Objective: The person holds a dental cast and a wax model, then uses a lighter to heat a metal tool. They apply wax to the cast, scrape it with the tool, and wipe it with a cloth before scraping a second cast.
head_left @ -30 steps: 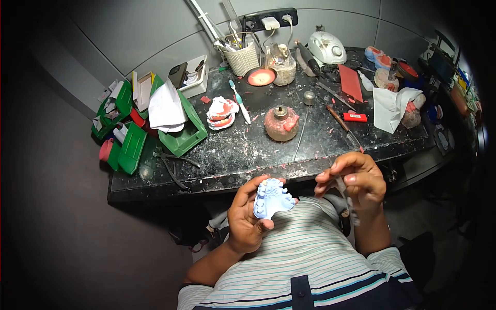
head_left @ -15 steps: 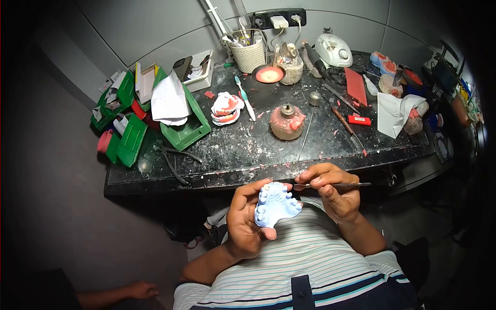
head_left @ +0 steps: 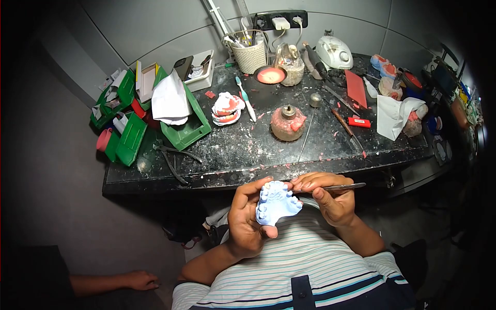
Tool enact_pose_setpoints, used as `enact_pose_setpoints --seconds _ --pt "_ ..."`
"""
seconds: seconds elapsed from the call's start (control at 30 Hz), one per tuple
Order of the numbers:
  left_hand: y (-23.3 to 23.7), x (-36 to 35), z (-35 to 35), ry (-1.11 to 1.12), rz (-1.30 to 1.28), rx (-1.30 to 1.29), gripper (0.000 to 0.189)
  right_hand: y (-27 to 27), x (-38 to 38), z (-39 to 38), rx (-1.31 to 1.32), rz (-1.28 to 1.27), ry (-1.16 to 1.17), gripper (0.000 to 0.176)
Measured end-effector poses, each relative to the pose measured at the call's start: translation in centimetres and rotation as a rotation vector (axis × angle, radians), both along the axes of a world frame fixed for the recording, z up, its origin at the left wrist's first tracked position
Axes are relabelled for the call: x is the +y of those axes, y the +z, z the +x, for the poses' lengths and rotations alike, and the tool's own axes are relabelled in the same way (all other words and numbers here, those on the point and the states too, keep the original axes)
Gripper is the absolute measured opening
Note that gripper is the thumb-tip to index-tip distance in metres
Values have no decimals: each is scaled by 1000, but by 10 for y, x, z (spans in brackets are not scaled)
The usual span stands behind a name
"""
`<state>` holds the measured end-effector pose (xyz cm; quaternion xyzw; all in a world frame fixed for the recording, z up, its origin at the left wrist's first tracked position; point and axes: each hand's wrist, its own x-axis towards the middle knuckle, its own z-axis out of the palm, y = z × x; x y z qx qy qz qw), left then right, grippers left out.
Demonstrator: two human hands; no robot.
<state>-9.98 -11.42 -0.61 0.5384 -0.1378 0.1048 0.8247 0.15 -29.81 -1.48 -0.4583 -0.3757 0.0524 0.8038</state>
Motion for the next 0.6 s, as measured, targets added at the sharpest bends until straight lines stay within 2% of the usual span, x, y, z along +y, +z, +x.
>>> enact_pose_setpoints --seconds 0.6 --pt "-3 2 0 66 37 27 100 -3 6 6 -82 -80 -45 17"
